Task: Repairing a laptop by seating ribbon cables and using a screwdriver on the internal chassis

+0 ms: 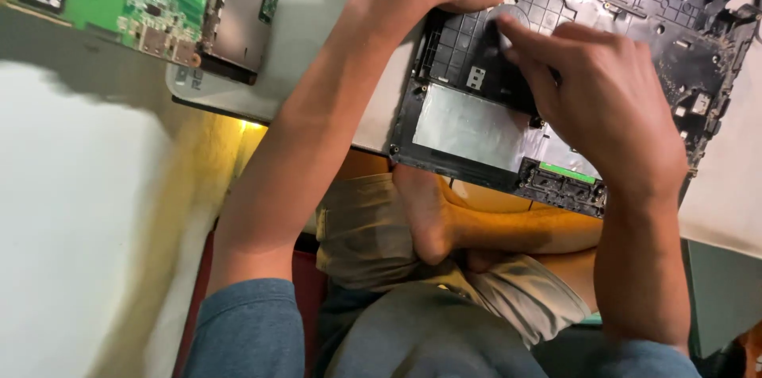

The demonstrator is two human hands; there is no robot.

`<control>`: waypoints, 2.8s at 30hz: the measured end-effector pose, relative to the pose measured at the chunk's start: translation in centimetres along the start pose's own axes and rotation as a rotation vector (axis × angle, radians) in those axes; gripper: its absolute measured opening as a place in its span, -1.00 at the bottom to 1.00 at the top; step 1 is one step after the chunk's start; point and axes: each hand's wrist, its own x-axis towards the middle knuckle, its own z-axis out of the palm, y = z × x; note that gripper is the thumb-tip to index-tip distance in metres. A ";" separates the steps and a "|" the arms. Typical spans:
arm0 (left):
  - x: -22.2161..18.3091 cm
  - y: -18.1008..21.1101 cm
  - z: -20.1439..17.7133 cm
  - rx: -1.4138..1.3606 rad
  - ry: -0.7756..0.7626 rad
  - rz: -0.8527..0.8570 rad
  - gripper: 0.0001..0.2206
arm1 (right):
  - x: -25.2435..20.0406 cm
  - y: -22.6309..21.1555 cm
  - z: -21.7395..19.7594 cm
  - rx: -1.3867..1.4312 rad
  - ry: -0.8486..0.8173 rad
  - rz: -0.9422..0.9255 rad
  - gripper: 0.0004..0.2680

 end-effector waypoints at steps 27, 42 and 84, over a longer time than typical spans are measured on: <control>1.2 -0.2 0.6 0.016 0.040 -0.036 -0.59 | 0.4 0.6 1.3 -0.106 0.030 0.026 -0.70; 0.6 -0.5 0.0 0.037 0.101 0.070 -0.63 | 0.7 0.4 1.3 -0.116 0.052 0.021 -0.70; 0.4 -0.2 -0.6 -0.104 0.042 0.136 -0.49 | 2.6 -9.7 0.5 -0.011 -0.076 0.386 -0.60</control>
